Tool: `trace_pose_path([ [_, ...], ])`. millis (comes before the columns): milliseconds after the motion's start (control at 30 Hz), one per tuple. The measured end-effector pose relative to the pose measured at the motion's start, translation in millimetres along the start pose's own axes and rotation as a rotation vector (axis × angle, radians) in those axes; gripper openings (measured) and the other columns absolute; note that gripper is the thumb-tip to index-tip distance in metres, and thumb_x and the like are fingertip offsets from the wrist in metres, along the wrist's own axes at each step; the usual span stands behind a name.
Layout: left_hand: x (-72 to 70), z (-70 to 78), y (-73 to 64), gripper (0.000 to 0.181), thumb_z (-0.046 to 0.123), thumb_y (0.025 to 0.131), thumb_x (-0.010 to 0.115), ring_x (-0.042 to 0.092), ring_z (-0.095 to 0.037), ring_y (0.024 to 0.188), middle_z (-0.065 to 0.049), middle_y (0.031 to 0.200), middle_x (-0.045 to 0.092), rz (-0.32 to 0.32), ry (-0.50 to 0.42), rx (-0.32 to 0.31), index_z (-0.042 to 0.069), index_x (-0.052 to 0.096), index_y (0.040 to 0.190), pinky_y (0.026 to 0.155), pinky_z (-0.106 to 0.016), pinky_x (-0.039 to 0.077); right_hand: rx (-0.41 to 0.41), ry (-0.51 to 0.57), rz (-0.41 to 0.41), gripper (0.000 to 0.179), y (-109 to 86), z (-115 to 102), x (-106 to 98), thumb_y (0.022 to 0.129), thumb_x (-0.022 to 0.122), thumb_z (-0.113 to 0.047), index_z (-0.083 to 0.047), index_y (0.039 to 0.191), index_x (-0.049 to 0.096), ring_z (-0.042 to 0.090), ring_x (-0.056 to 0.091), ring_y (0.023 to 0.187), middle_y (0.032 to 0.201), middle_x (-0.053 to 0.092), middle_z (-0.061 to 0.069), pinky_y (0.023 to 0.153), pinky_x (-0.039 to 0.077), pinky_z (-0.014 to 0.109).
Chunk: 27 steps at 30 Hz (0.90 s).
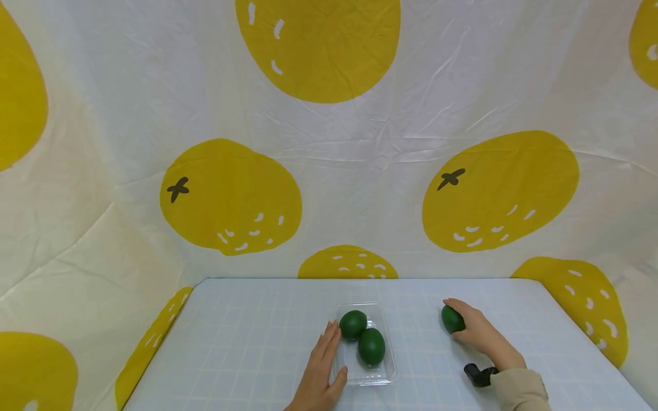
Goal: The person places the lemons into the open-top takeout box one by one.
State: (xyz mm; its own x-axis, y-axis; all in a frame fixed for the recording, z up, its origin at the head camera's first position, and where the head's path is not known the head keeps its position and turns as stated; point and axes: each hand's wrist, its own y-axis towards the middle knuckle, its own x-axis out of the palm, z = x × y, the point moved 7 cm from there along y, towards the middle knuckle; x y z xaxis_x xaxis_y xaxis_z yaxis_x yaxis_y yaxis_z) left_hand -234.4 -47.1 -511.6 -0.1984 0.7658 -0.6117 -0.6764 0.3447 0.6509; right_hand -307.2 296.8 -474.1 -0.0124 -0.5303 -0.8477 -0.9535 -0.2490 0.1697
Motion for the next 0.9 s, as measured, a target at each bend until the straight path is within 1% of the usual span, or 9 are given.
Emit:
trace_pose_path([
  [200,0.1,-1.2,-0.5,0.071,0.012,0.084,0.065,0.030,-0.036,0.145,-0.020,0.158,0.031,0.000,-0.006,-0.009,-0.008,0.039,0.147,0.118,-0.023,0.008,0.130,0.049,0.047,0.074,-2.6,11,4,0.066,0.086,-0.002,0.007,0.133,0.054,0.051,0.053,0.115,0.132,0.053,0.034,0.090,0.045,0.065],
  [333,0.7,-1.2,-0.5,0.072,0.012,0.084,0.065,0.029,-0.036,0.145,-0.018,0.159,0.029,-0.004,-0.009,-0.010,-0.008,0.039,0.147,0.118,-0.023,0.008,0.176,0.055,0.069,0.075,-5.4,15,6,0.066,0.088,-0.009,0.005,0.133,0.055,0.050,0.053,0.114,0.132,0.053,0.034,0.089,0.045,0.065],
  [500,1.2,-0.9,-0.8,0.071,0.013,0.084,0.065,0.029,-0.035,0.145,-0.015,0.160,0.028,-0.008,-0.004,-0.012,-0.008,0.039,0.147,0.118,-0.022,0.008,0.227,0.062,0.075,0.079,-8.6,19,8,0.068,0.090,-0.020,0.003,0.134,0.054,0.051,0.053,0.115,0.133,0.052,0.035,0.088,0.047,0.064],
  [667,1.6,-1.3,-0.8,0.072,0.013,0.084,0.065,0.028,-0.034,0.146,-0.015,0.161,0.027,-0.013,-0.003,-0.016,-0.007,0.038,0.148,0.118,-0.022,0.007,0.255,0.069,0.081,0.081,-9.2,22,9,0.069,0.090,-0.024,0.002,0.136,0.053,0.052,0.052,0.116,0.134,0.050,0.036,0.088,0.047,0.065],
  [767,1.9,-1.7,-1.0,0.072,0.013,0.085,0.065,0.027,-0.033,0.146,-0.017,0.160,0.028,-0.016,-0.006,-0.017,-0.007,0.037,0.148,0.118,-0.022,0.007,0.253,0.072,0.078,0.082,-8.7,23,9,0.069,0.090,-0.024,0.003,0.136,0.052,0.053,0.051,0.116,0.134,0.049,0.037,0.088,0.046,0.065],
  [900,2.4,-2.3,-1.7,0.072,0.013,0.085,0.064,0.026,-0.032,0.147,-0.015,0.161,0.027,-0.029,0.001,-0.031,-0.006,0.036,0.149,0.118,-0.022,0.007,0.245,0.074,0.080,0.082,-7.7,24,10,0.069,0.090,-0.024,0.004,0.136,0.052,0.053,0.051,0.116,0.133,0.050,0.037,0.088,0.046,0.065],
])
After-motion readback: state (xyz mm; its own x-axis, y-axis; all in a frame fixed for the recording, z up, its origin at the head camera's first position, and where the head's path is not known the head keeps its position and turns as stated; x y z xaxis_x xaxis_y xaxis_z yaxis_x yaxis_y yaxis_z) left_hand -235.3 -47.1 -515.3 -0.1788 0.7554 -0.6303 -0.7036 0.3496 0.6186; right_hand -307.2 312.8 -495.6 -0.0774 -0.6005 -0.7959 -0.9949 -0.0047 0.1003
